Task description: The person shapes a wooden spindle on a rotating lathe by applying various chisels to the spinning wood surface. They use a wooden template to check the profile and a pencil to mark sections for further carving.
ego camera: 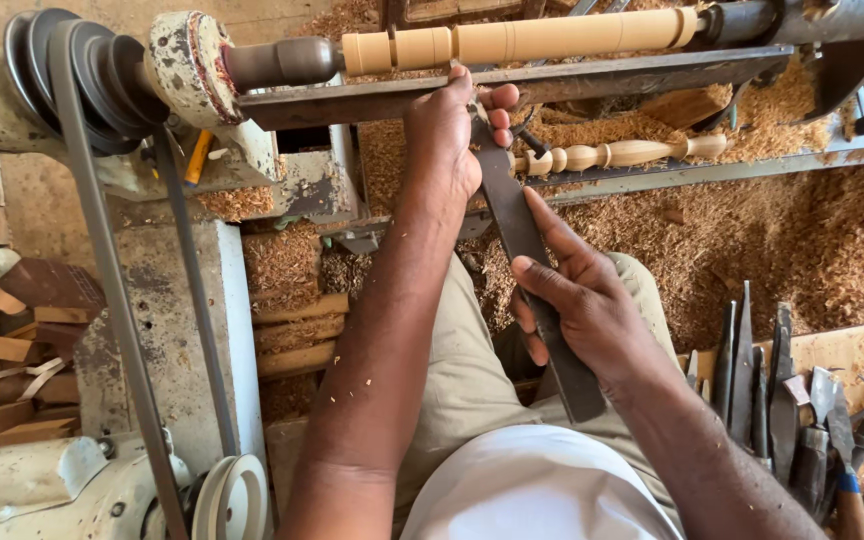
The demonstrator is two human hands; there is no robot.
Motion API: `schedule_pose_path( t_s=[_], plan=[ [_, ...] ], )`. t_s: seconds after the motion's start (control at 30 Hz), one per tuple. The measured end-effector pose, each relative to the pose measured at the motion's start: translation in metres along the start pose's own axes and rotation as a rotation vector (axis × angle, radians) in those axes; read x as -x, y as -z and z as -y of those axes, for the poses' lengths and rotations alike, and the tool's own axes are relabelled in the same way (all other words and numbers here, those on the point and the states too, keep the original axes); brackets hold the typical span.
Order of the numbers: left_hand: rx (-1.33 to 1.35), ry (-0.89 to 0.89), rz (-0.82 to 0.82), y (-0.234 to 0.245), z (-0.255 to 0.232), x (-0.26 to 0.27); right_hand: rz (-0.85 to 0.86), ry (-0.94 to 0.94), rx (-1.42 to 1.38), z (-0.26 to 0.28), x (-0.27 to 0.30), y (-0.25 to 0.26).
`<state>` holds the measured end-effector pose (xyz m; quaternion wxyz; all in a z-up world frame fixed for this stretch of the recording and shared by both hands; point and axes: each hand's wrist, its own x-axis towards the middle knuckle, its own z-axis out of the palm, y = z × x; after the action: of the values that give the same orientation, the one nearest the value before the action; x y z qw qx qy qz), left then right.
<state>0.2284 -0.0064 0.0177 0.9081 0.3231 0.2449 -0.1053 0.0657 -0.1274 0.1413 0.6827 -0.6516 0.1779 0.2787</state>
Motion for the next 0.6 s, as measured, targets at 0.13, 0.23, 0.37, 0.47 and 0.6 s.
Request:
schedule_pose_path(
  t_s=[0.13,0.23,0.37,0.47,0.6],
  plan=[
    [0.005,0.032,-0.009,0.0,0.001,-0.006,0.01,0.005,-0.055,-0.001,-0.002,-0.002],
    [-0.019,0.04,-0.026,-0.001,-0.003,-0.007,0.004,0.0,-0.049,0.002,-0.001,-0.005],
    [-0.04,0.055,-0.019,-0.001,-0.006,0.0,-0.091,-0.101,-0.039,0.002,0.005,-0.016],
    [-0.176,0.008,0.081,0.004,-0.009,0.004,-0.037,0.037,-0.087,-0.007,0.008,-0.031],
    [-0.163,0.018,0.075,0.006,-0.011,0.004,-0.025,0.055,-0.134,-0.011,0.003,-0.032]
  ],
)
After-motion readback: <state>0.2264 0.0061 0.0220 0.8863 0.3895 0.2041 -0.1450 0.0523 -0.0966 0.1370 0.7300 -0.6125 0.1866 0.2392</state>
